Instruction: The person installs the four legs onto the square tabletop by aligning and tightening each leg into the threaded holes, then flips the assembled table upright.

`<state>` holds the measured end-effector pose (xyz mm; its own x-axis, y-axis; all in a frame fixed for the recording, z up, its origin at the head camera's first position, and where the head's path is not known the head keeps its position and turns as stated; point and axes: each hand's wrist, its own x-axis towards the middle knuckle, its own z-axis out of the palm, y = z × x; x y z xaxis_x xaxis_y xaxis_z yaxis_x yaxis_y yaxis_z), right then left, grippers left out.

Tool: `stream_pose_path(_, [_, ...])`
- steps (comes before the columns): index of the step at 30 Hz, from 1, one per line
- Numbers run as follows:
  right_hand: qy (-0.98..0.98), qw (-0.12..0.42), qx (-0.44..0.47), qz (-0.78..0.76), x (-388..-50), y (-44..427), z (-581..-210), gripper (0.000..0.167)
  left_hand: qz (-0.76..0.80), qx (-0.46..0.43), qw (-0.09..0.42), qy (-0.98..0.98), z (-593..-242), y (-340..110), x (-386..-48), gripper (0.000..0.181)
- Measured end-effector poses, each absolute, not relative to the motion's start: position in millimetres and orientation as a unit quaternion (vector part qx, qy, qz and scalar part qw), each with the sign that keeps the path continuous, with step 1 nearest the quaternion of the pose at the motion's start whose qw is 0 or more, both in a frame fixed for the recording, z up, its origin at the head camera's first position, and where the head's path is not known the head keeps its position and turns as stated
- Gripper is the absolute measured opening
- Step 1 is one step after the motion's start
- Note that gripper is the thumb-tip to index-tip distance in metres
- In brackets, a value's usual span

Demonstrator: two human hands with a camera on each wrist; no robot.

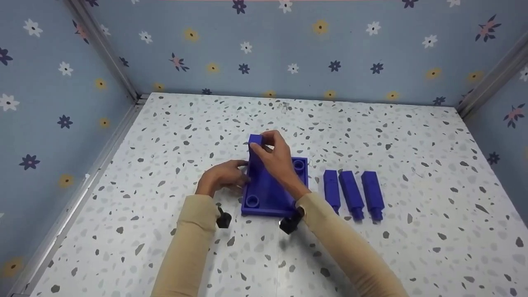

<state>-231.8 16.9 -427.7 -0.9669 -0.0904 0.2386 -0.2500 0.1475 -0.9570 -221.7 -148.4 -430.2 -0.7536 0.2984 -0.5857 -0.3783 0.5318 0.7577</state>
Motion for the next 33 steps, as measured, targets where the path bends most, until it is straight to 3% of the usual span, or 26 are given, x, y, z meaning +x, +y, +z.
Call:
stream_pose_path(14, [-0.748, -0.021, 0.139, 0.649, -231, 39, -410, 0.045, 0.501, -0.028, 0.357, 0.788, -431, -150, -221, 0.071])
stream_pose_path(33, [-0.771, -0.021, 0.138, 0.621, -215, 101, -414, 0.047, 0.511, -0.041, 0.368, 0.776, -433, -151, -223, 0.073])
